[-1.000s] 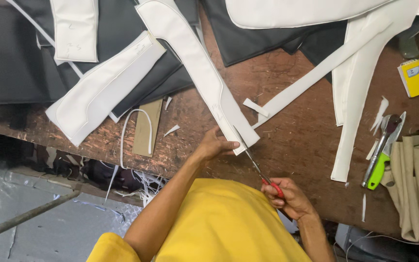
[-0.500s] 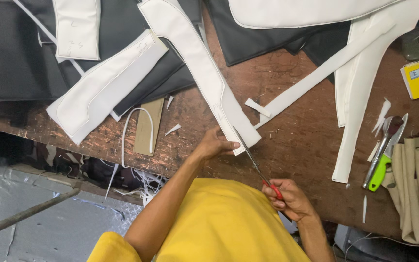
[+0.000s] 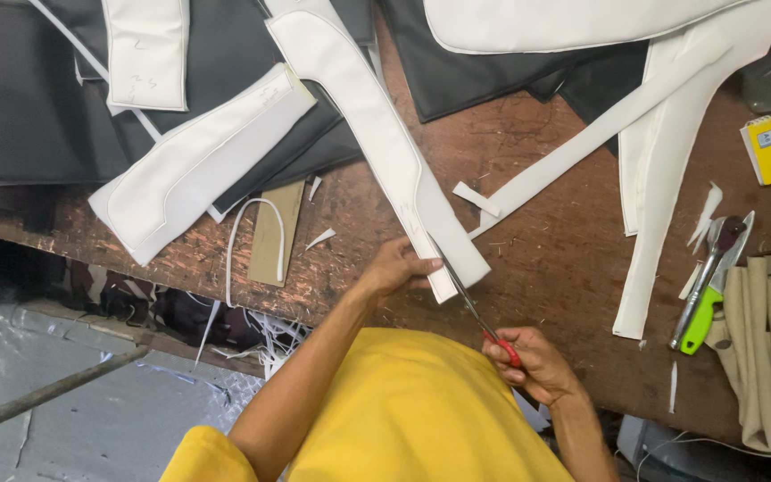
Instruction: The person uses red-handled scissors to cut white and black fabric pieces on a wooden workbench. They trim the edges of several white pieces and then cut a rectangular black piece, handling each item one at a time.
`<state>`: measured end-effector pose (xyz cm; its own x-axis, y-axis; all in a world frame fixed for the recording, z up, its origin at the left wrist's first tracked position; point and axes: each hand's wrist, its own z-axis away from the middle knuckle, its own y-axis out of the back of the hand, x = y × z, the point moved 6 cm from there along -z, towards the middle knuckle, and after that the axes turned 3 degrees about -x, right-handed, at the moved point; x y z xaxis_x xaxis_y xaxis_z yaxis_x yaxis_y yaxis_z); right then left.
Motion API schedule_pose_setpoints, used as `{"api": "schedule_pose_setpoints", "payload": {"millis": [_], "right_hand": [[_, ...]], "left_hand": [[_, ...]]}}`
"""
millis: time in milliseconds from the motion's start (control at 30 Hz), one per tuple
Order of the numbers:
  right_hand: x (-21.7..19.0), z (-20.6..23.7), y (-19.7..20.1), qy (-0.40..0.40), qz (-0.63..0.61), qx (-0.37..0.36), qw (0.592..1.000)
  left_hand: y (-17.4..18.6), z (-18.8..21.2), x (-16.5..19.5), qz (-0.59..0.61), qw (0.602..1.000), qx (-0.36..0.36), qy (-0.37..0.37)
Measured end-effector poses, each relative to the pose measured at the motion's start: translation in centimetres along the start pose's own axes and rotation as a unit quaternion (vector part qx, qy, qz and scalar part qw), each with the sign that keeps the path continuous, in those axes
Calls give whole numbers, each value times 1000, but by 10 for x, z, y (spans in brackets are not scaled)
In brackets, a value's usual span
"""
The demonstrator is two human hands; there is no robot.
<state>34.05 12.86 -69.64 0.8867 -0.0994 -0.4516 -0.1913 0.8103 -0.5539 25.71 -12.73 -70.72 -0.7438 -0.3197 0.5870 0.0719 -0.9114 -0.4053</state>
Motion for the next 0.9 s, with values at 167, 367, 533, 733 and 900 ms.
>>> {"api": "schedule_pose_setpoints", "payload": {"millis": [167,367,533,733,900], "right_hand": [[-1,-3,-4,26,-17,-30,999],[1,-1,-3,12,-19,-17,1000],[-3,-2,-4,32,-24,-15,999],[-2,-1,-5,25,-22,-18,999],[-2,1,-6,42,-40,-31,998]], "left_hand": [[-11,4,-9,35,998,-39,-28],[-12,3,-13,-2,999,-42,-11],[-23,9,-20,-47,997,-58,5],[-22,15,-9,6,997,-74,-2],[6,3,15,59,996,37,-54]]}}
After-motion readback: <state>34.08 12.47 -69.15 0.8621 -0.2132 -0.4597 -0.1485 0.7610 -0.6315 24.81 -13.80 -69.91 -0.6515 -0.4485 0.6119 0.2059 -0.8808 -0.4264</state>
